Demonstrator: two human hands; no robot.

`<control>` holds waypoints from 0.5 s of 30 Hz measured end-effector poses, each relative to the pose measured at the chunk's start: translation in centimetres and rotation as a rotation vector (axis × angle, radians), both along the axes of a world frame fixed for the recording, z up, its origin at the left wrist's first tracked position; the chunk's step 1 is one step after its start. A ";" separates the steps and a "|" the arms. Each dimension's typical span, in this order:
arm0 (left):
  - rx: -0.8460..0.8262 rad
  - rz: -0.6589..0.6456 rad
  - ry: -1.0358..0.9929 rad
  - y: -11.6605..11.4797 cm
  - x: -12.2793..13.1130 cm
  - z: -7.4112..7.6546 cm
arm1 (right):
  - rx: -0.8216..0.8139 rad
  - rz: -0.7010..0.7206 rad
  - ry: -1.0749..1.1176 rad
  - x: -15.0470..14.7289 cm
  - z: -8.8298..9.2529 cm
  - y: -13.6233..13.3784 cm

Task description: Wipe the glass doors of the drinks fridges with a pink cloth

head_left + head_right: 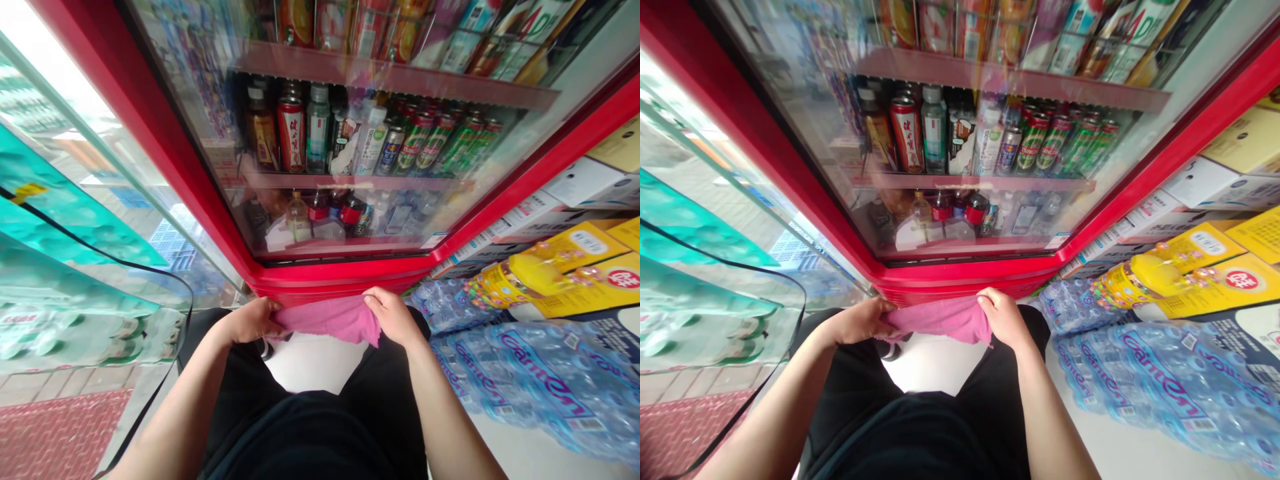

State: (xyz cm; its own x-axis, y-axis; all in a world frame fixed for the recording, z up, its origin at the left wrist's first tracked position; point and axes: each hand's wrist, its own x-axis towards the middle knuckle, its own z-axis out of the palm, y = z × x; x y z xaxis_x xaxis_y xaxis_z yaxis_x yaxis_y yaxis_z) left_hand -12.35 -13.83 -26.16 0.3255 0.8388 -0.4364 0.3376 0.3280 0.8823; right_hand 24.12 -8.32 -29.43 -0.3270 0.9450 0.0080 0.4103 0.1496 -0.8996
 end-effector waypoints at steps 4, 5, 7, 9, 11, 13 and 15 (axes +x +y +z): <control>0.021 0.121 -0.199 -0.5 -1.3 0.5 | -0.260 -0.082 0.319 1.3 0.0 0.6; 0.046 0.186 -0.257 -0.5 -1.3 0.4 | -0.336 -0.127 0.427 1.4 0.3 0.7; 0.096 0.321 -0.365 -0.4 -0.9 0.0 | -0.478 -0.200 0.651 1.5 1.0 0.8; 0.102 0.403 -0.429 -0.2 -0.1 -0.8 | -0.587 -0.221 0.820 1.0 1.4 0.5; 0.047 0.424 -0.444 -0.2 0.9 -2.0 | -0.669 -0.180 0.857 0.2 0.9 -0.2; -0.019 0.441 -0.440 -0.5 1.8 -3.4 | -0.700 -0.141 0.788 -0.6 -0.4 -1.2; -0.049 0.481 -0.441 -1.0 2.1 -4.8 | -0.696 -0.138 0.724 -1.2 -2.0 -2.0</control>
State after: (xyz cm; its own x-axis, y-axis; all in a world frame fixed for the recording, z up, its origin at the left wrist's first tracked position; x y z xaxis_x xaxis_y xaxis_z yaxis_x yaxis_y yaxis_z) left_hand -10.29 -14.84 -30.95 0.0762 0.9180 -0.3893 -0.2471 0.3956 0.8846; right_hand 22.91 -10.36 -31.40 -0.3499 0.8442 -0.4061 -0.2938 -0.5105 -0.8081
